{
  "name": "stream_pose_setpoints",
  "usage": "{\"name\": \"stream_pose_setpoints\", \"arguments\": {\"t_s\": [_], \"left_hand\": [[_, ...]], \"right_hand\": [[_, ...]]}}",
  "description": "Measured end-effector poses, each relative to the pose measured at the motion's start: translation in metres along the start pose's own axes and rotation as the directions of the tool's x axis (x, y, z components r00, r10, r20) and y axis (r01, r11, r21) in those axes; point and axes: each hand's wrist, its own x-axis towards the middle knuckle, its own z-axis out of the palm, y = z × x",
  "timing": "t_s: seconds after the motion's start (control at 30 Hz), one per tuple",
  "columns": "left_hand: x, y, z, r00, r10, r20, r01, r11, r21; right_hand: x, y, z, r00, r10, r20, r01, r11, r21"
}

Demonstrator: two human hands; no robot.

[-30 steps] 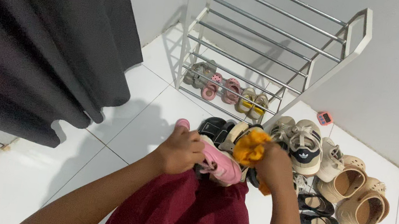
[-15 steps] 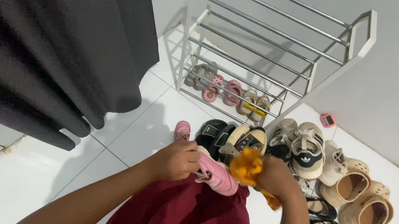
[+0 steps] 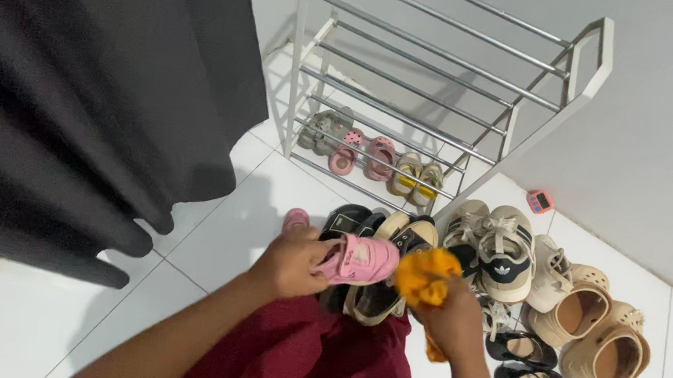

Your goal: The person cleans multiple shoes with a cloth, including sneakers and sandals, and places some of them on a metal rack.

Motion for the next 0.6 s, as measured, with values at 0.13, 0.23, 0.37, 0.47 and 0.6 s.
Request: {"name": "stream_pose_setpoints", "arguments": {"t_s": [0.13, 0.23, 0.37, 0.47, 0.6], "left_hand": [[0.005, 0.018, 0.035, 0.986, -0.166, 0.008, 0.164, 0.966, -0.2], [0.016, 0.022, 0.061, 0.96, -0.22, -0.171, 0.17, 0.949, -0.265], [0.025, -0.007, 0.077, 0.876, -0.373, -0.306, 0.266, 0.903, -0.338], [0.019, -0.02, 0.077, 0.843, -0.48, -0.243, 0.338, 0.824, -0.455], [0.014, -0.01, 0.083, 0.816, -0.576, -0.048, 0.483, 0.725, -0.491]], "right_hand": [[0.002, -0.016, 0.036, 0.917, -0.129, -0.376, 0.194, 0.971, 0.141], [-0.014, -0.026, 0.086, 0.866, -0.151, -0.476, 0.208, 0.976, 0.068], [-0.039, 0.0, 0.124, 0.918, -0.25, -0.308, 0.283, 0.957, 0.068], [-0.015, 0.032, 0.084, 0.992, -0.082, 0.1, 0.021, 0.864, 0.503], [0.024, 0.006, 0.044, 0.972, 0.216, -0.092, -0.152, 0.878, 0.454]]}}
